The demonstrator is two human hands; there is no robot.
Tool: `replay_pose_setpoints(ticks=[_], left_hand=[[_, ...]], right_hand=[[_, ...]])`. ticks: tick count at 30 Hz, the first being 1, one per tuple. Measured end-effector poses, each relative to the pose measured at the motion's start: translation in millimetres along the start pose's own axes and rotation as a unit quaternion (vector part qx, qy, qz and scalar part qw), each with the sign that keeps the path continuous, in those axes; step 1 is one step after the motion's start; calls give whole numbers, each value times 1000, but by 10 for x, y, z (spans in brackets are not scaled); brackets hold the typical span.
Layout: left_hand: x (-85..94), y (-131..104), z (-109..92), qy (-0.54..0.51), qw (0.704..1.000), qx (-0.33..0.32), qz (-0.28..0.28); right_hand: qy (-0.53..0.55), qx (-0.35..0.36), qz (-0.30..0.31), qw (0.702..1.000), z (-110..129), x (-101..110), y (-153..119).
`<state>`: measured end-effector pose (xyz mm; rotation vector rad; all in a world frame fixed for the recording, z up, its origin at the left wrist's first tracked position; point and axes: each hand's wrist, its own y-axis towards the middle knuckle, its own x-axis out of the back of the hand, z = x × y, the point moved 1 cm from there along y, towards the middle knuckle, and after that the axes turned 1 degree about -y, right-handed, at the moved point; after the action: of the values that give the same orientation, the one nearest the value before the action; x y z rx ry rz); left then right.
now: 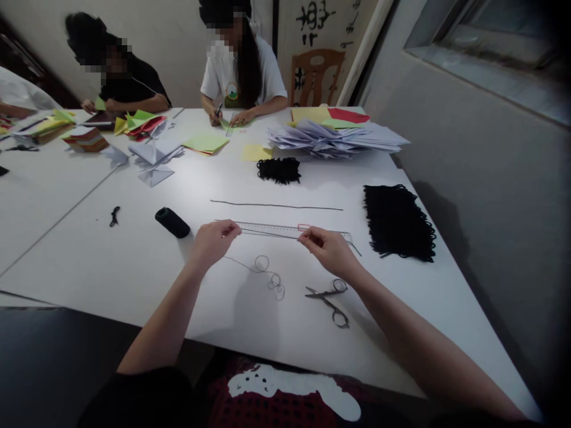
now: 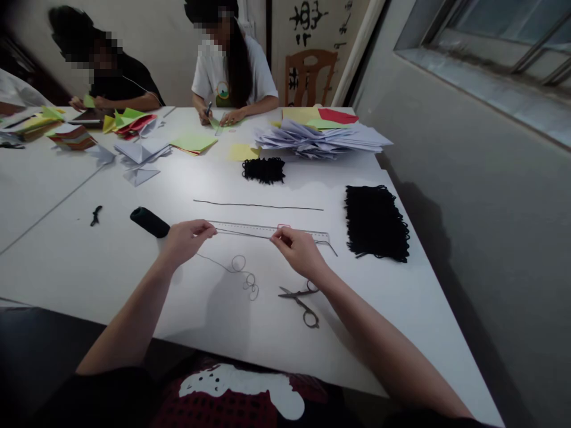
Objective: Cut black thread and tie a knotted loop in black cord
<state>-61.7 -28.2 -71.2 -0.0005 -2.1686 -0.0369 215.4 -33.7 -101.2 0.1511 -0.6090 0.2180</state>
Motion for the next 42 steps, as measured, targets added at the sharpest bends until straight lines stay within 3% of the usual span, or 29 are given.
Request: replay_pose_setpoints(ticks=[4, 9, 15, 18, 22, 29, 38, 42], left_hand=[[-117, 132, 292, 112, 992, 30, -57], [-128, 195, 548, 117, 980, 92, -131], [-163, 178, 699, 57, 977, 110, -172], [-183, 192, 716, 48, 978, 93, -180], [-197, 217, 732, 46, 980, 65, -182], [-210, 245, 812, 33, 981, 68, -181], [-216, 308, 899, 5, 973, 112, -202], [-271, 265, 852, 30, 961, 95, -256]], right_hand=[[-96, 16, -41, 994, -80, 37, 6], [-115, 6, -45, 992, -265, 293, -124], [-80, -78, -198, 974, -666, 569, -392], [-71, -100, -246, 961, -778, 560, -456], [-78, -91, -258, 959, -784, 491, -431], [-155, -2, -329, 931, -794, 447, -332], [-202, 37, -338, 919, -956, 426, -290], [-252, 89, -337, 903, -999, 387, -263]])
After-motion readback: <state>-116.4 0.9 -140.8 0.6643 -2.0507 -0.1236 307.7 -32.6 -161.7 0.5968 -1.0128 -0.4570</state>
